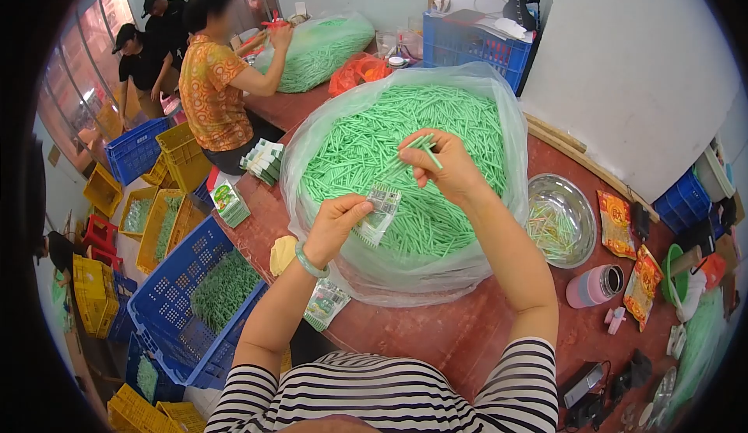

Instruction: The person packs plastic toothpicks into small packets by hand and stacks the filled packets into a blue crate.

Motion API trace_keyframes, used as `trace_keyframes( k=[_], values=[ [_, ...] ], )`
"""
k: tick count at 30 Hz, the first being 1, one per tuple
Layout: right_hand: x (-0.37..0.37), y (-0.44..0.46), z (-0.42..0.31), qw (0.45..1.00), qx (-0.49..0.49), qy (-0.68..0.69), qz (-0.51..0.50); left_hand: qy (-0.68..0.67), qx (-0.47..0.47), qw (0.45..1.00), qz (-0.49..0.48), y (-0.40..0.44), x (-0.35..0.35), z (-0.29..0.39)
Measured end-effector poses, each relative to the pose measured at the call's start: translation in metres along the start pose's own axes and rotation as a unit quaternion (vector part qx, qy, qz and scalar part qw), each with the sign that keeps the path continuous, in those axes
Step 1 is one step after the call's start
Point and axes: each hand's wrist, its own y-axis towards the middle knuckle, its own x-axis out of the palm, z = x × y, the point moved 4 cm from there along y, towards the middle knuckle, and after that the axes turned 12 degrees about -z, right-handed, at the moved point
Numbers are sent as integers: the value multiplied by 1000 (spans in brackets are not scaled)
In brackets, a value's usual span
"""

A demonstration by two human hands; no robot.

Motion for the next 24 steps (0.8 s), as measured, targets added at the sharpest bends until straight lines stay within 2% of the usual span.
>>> trace_keyframes(
  k=[2,6,15,18,24],
  values=[
    [9,2,1,1000,-9,3,-23,-7,1,1000,-3,1,0,1],
    [12,3,0,1000,0,16,8,-7,4,1000,-20,1,-1,5],
    [12,1,0,999,42,15,-28,-13,8,999,-35,6,-5,-1],
    [9,2,-2,999,30,32,-29,-24,5,999,-41,6,-2,4],
    [13,1,-3,996,60,-28,-58,-61,-16,997,-44,7,-1,7]
  ],
)
